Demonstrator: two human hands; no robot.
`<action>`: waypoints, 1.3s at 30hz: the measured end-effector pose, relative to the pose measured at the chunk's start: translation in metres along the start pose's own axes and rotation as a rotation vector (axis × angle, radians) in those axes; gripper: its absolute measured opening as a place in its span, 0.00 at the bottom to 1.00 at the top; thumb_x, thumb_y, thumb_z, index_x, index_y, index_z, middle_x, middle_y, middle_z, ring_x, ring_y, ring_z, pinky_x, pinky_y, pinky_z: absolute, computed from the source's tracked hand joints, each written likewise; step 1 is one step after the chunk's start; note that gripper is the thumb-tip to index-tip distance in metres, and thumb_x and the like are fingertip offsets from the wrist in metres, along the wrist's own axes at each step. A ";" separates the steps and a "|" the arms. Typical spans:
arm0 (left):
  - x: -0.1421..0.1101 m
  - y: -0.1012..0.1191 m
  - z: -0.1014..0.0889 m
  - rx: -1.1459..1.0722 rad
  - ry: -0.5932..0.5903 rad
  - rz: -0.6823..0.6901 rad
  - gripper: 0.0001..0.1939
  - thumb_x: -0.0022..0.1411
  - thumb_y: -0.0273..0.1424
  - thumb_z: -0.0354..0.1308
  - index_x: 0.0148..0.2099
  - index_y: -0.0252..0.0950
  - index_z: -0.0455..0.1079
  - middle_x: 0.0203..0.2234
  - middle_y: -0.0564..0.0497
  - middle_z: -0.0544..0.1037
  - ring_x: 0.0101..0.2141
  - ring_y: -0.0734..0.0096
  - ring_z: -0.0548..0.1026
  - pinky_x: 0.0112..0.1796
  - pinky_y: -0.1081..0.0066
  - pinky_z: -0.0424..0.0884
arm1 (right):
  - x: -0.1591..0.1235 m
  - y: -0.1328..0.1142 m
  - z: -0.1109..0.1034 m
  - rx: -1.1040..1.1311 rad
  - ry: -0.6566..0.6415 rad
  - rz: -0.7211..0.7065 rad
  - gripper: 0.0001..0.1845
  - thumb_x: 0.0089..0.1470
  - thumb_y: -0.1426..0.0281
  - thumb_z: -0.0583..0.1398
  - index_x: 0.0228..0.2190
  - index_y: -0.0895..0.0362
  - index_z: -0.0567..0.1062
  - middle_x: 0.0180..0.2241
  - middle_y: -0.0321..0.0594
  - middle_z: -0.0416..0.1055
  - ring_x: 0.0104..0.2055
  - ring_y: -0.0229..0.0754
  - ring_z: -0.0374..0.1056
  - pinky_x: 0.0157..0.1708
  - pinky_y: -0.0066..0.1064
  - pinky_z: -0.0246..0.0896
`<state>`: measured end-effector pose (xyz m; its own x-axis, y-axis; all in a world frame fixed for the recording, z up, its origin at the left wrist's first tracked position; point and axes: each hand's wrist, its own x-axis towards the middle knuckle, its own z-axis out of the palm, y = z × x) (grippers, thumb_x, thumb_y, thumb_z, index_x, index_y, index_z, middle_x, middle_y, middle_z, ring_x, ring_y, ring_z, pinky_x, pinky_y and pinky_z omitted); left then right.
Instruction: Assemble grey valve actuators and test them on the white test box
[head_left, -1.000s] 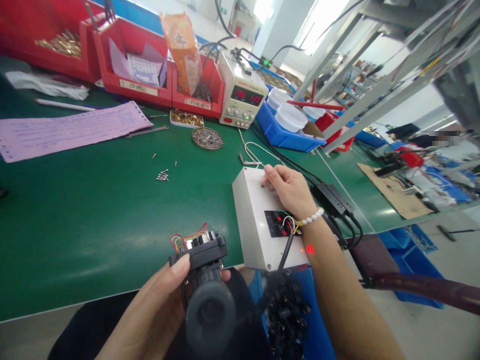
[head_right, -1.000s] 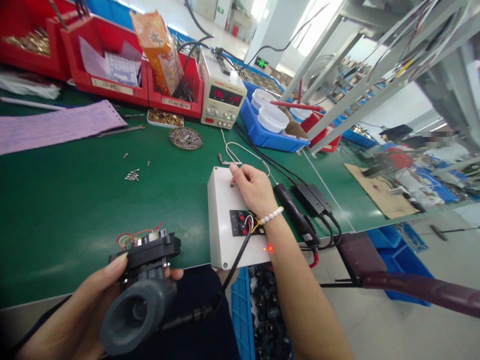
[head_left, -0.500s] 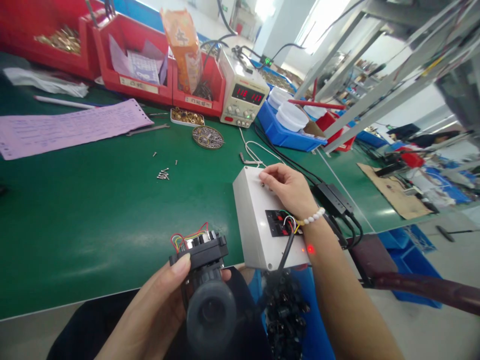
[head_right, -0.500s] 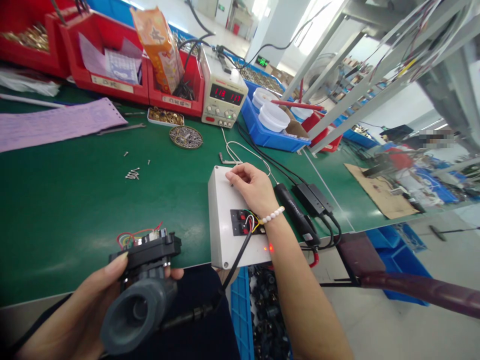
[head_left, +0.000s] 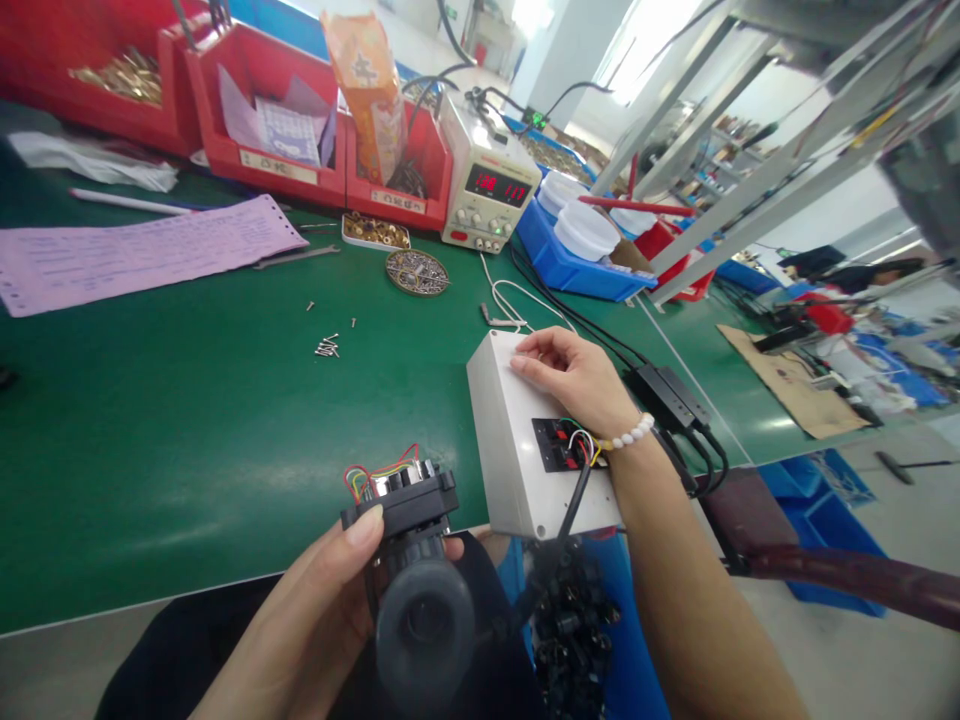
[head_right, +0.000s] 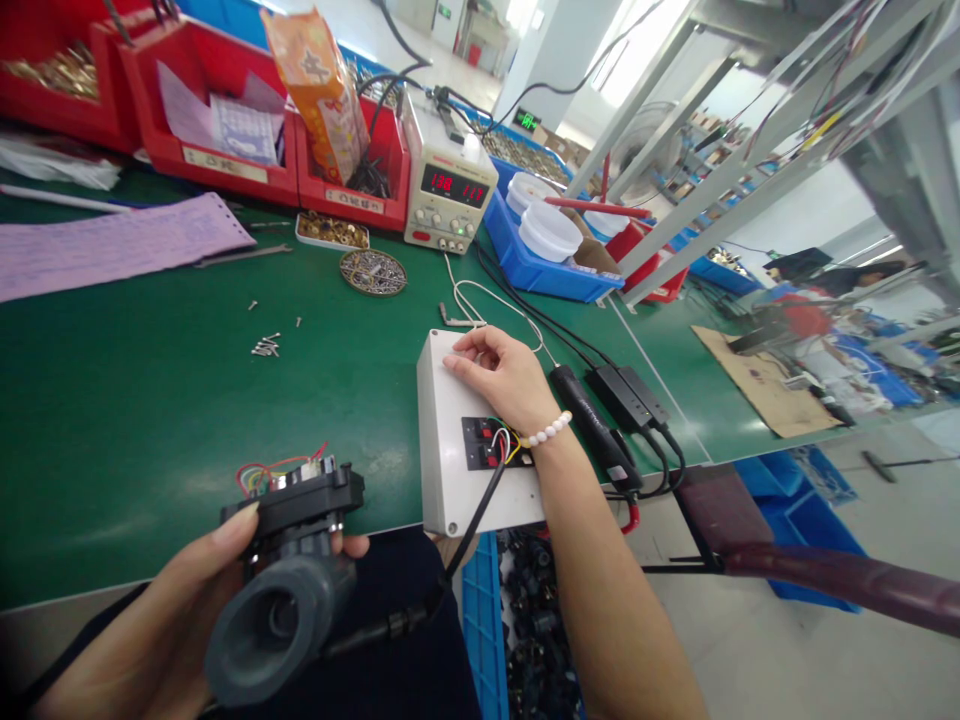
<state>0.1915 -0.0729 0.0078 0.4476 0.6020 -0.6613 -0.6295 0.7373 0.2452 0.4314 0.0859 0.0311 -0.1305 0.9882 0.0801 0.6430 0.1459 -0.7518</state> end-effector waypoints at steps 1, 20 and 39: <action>0.000 0.000 0.000 -0.003 0.004 0.003 0.42 0.49 0.48 0.75 0.62 0.38 0.70 0.41 0.41 0.86 0.40 0.57 0.81 0.39 0.68 0.77 | 0.001 0.000 0.000 -0.003 0.003 0.001 0.11 0.48 0.65 0.68 0.31 0.58 0.76 0.24 0.32 0.65 0.26 0.35 0.54 0.28 0.30 0.51; 0.000 0.000 -0.002 0.013 -0.046 0.001 0.28 0.52 0.48 0.72 0.51 0.38 0.79 0.41 0.43 0.85 0.43 0.54 0.81 0.41 0.66 0.76 | 0.003 0.002 0.001 -0.005 0.058 0.020 0.10 0.54 0.64 0.63 0.30 0.58 0.74 0.25 0.34 0.71 0.25 0.35 0.61 0.31 0.31 0.55; -0.004 0.001 0.005 -0.028 -0.041 0.025 0.17 0.63 0.43 0.65 0.47 0.38 0.81 0.37 0.47 0.87 0.36 0.63 0.82 0.36 0.74 0.75 | 0.003 0.002 0.001 -0.065 0.073 0.011 0.14 0.60 0.63 0.61 0.25 0.57 0.73 0.22 0.32 0.66 0.24 0.35 0.57 0.29 0.30 0.51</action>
<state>0.1922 -0.0727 0.0141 0.4572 0.6325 -0.6252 -0.6577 0.7137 0.2410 0.4316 0.0894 0.0297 -0.0699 0.9902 0.1213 0.6920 0.1357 -0.7090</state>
